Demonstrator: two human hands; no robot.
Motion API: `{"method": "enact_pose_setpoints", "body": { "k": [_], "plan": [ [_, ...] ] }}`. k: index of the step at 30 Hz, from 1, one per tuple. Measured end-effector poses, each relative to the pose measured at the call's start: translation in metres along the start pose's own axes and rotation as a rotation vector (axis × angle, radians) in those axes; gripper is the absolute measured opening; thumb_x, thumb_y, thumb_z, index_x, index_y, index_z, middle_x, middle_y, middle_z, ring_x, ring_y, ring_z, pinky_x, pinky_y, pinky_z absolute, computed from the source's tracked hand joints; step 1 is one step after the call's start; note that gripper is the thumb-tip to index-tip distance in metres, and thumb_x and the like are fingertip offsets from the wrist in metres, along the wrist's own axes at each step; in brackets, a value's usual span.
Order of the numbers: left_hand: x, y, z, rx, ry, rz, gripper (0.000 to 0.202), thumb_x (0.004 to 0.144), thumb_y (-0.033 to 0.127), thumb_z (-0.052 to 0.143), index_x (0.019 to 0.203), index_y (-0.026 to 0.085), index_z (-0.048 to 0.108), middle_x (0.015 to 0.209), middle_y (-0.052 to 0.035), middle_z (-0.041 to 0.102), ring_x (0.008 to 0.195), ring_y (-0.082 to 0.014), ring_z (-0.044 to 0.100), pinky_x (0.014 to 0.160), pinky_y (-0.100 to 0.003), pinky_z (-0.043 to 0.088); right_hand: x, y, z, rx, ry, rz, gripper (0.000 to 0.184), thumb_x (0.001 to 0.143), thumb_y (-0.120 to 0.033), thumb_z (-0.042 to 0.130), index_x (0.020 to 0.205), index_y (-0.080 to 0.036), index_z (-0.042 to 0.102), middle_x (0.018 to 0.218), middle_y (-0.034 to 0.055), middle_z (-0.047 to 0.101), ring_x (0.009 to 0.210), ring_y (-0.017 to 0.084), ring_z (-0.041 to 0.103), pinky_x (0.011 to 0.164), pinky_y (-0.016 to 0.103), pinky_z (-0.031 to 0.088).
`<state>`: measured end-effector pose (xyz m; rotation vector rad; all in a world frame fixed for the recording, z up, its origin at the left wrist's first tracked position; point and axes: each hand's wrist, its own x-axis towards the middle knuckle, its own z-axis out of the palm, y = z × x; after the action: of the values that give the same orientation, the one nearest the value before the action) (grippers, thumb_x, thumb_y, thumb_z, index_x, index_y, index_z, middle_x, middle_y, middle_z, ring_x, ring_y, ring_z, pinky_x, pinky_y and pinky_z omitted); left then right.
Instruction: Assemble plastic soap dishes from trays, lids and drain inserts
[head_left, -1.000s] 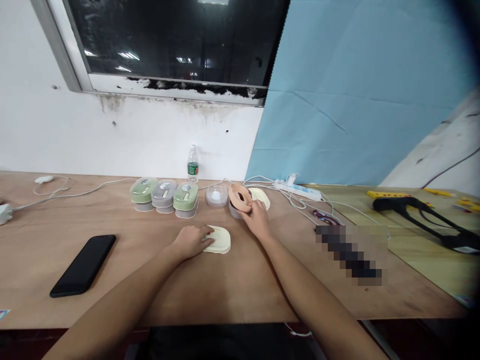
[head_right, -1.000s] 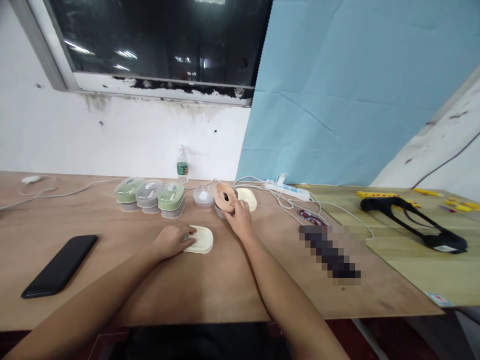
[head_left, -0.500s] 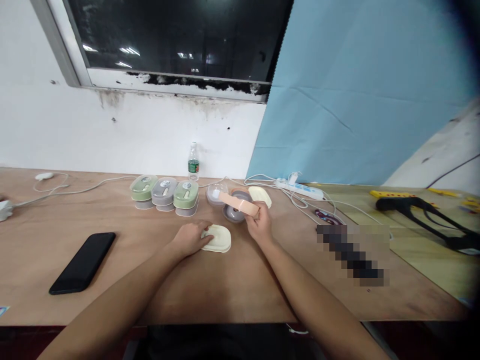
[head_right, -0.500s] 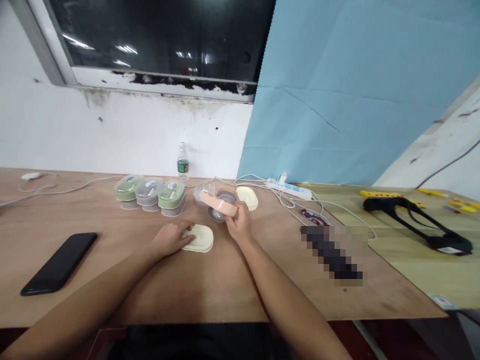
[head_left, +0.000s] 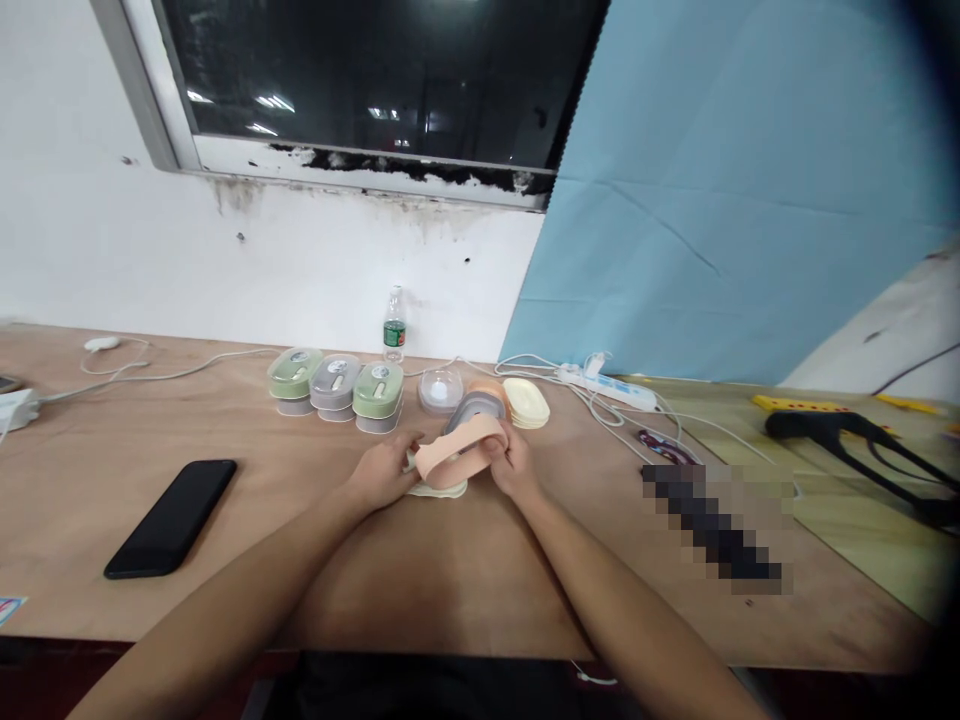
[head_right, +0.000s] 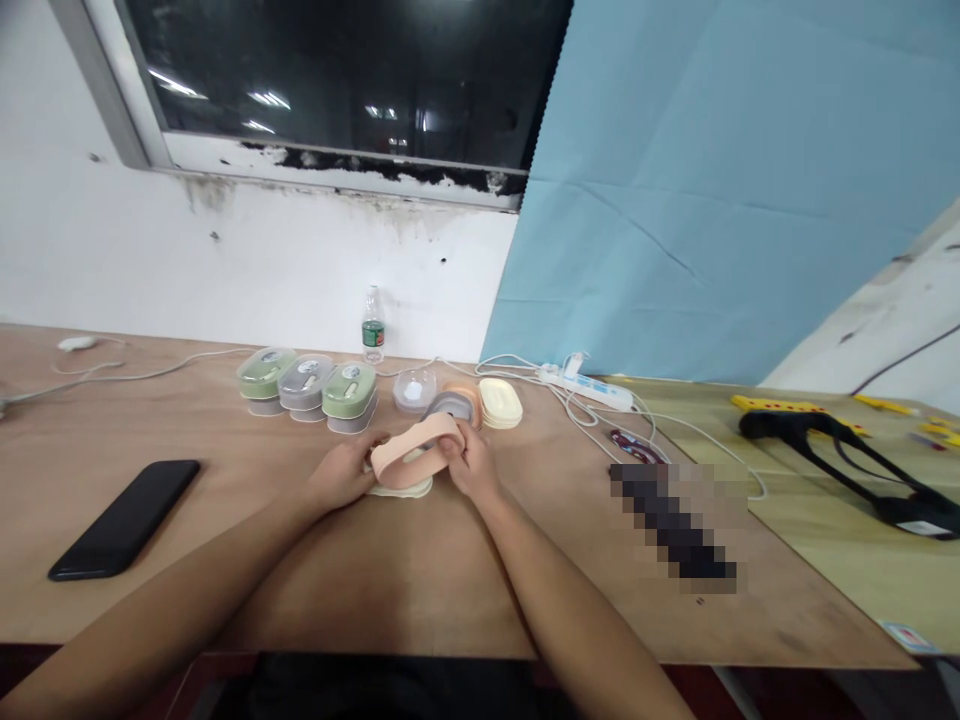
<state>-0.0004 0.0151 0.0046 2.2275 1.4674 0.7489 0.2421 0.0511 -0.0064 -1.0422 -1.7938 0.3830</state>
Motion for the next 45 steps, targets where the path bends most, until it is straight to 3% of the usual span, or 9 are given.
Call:
{"method": "enact_pose_setpoints", "body": {
  "k": [5, 9, 13, 17, 22, 26, 37, 41, 45],
  "plan": [
    [0.001, 0.001, -0.004, 0.067, 0.049, -0.001, 0.042, 0.085, 0.031, 0.052, 0.127, 0.024, 0.051, 0.118, -0.005, 0.064, 0.098, -0.0209, 0.063, 0.085, -0.032, 0.048, 0.005, -0.01, -0.003, -0.021, -0.055, 0.168, 0.052, 0.09, -0.062, 0.033, 0.076, -0.02, 0.06, 0.069, 0.0054, 0.065, 0.065, 0.022, 0.059, 0.056, 0.03, 0.042],
    [0.002, -0.007, -0.007, 0.119, 0.117, -0.073, 0.037, 0.09, 0.036, 0.045, 0.122, 0.021, 0.055, 0.116, -0.0077, 0.064, 0.102, -0.0228, 0.062, 0.084, -0.033, 0.048, 0.007, -0.019, -0.002, 0.08, -0.312, 0.316, 0.064, 0.091, -0.066, 0.024, 0.056, -0.02, 0.053, 0.048, 0.0038, 0.057, 0.049, 0.019, 0.055, 0.047, 0.028, 0.038],
    [0.004, -0.017, -0.005, 0.136, 0.06, -0.129, 0.042, 0.09, 0.042, 0.045, 0.125, 0.02, 0.054, 0.123, -0.0093, 0.062, 0.101, -0.0245, 0.063, 0.081, -0.034, 0.049, 0.004, -0.024, -0.001, 0.13, -0.482, 0.373, 0.065, 0.09, -0.067, 0.027, 0.052, -0.021, 0.049, 0.037, 0.0008, 0.048, 0.036, 0.016, 0.049, 0.04, 0.026, 0.032],
    [0.005, -0.019, -0.003, 0.146, -0.003, -0.13, 0.042, 0.088, 0.042, 0.05, 0.124, 0.022, 0.054, 0.123, -0.0077, 0.063, 0.107, -0.0248, 0.061, 0.086, -0.033, 0.047, 0.005, -0.022, -0.003, 0.047, -0.44, 0.295, 0.06, 0.09, -0.065, 0.031, 0.055, -0.021, 0.05, 0.042, 0.0005, 0.052, 0.04, 0.015, 0.05, 0.041, 0.025, 0.033],
    [0.005, -0.016, -0.003, 0.154, -0.04, -0.101, 0.038, 0.083, 0.036, 0.055, 0.12, 0.026, 0.056, 0.115, -0.0044, 0.067, 0.097, -0.0229, 0.064, 0.076, -0.03, 0.048, 0.01, -0.016, -0.006, -0.12, -0.303, 0.203, 0.055, 0.093, -0.059, 0.029, 0.067, -0.02, 0.057, 0.056, 0.0028, 0.061, 0.054, 0.018, 0.057, 0.051, 0.027, 0.038],
    [0.005, -0.014, -0.004, 0.169, -0.02, -0.053, 0.031, 0.087, 0.034, 0.049, 0.114, 0.025, 0.058, 0.104, -0.004, 0.069, 0.089, -0.021, 0.065, 0.07, -0.028, 0.047, 0.013, -0.014, -0.008, -0.176, -0.182, 0.212, 0.056, 0.094, -0.059, 0.026, 0.064, -0.021, 0.055, 0.058, 0.0043, 0.062, 0.06, 0.021, 0.059, 0.055, 0.029, 0.039],
    [0.004, -0.019, -0.006, -0.036, 0.053, -0.055, 0.052, 0.098, 0.047, 0.02, 0.127, 0.019, 0.053, 0.124, -0.0083, 0.063, 0.114, -0.0237, 0.059, 0.096, -0.036, 0.044, 0.01, -0.004, 0.001, -0.183, -0.404, 0.373, 0.066, 0.09, -0.066, 0.026, 0.051, -0.02, 0.051, 0.055, 0.0074, 0.062, 0.056, 0.021, 0.059, 0.05, 0.027, 0.035],
    [0.003, -0.019, -0.006, -0.054, -0.037, 0.012, 0.056, 0.093, 0.053, 0.033, 0.134, 0.017, 0.046, 0.121, -0.0099, 0.064, 0.105, -0.0245, 0.063, 0.089, -0.036, 0.047, 0.007, -0.006, 0.004, -0.215, -0.421, 0.399, 0.067, 0.09, -0.068, 0.026, 0.063, -0.017, 0.061, 0.067, 0.0126, 0.068, 0.065, 0.023, 0.063, 0.055, 0.028, 0.039],
    [0.001, -0.013, -0.006, -0.024, -0.101, 0.018, 0.074, 0.078, 0.064, 0.055, 0.138, 0.021, 0.041, 0.122, -0.0097, 0.063, 0.098, -0.0274, 0.064, 0.08, -0.036, 0.05, 0.007, -0.011, 0.004, -0.402, -0.459, 0.471, 0.076, 0.09, -0.07, 0.022, 0.076, -0.011, 0.067, 0.078, 0.0177, 0.07, 0.074, 0.023, 0.065, 0.063, 0.028, 0.04]
  ]
}}
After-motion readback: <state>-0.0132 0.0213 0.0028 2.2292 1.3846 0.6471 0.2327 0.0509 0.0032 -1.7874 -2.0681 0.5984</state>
